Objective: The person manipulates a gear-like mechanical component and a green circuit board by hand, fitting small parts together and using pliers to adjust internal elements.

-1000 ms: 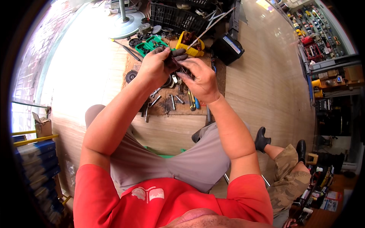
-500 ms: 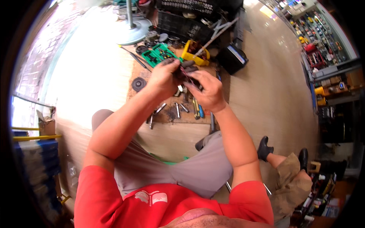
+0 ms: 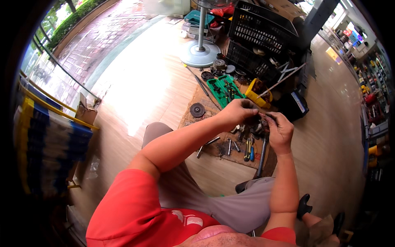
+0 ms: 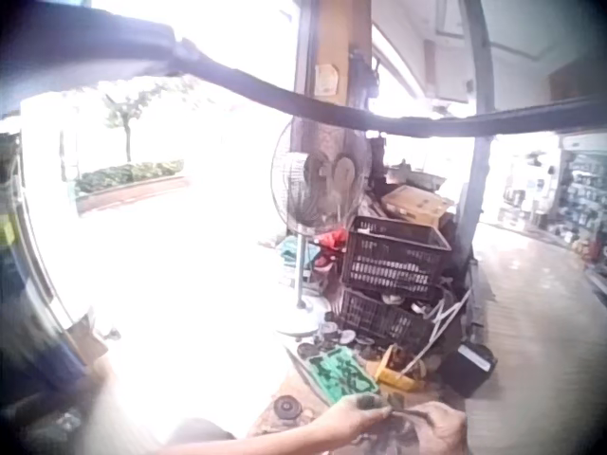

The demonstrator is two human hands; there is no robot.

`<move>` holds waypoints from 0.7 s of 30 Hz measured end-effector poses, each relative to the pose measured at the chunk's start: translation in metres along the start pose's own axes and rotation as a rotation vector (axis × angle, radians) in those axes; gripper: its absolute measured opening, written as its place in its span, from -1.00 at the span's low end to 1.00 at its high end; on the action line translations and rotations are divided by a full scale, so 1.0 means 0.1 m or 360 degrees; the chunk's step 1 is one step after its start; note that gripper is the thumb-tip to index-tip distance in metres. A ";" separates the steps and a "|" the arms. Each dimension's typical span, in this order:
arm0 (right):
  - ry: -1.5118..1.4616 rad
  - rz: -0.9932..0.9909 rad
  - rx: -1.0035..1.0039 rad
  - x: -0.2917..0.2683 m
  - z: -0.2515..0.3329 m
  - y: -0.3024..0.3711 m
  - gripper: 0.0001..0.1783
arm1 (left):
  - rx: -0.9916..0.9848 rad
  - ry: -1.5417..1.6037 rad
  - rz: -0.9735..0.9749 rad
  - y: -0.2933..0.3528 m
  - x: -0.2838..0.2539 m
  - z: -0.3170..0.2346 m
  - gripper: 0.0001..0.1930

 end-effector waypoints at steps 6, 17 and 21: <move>-0.0015 0.0172 0.0142 -0.07 0.00 0.00 -0.93 | 0.0617 -0.1400 0.0056 0.04 0.08 -0.04 -0.80; -0.0674 0.0021 0.0817 -0.03 -0.19 -0.02 -0.87 | 0.1324 -0.2387 0.0035 0.11 0.12 0.01 -0.79; -0.0703 -0.0056 0.0877 -0.02 -0.18 -0.04 -0.86 | 0.1418 -0.2490 0.0042 0.11 0.14 0.00 -0.77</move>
Point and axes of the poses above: each hand's wrist, its own y-axis away from the middle knuckle, its own x-axis out of the palm, z = x × y, the point moved 2 cm from there along -y, towards the middle knuckle, and after that the axes turned 5 degrees about y, right-handed, at the moved point
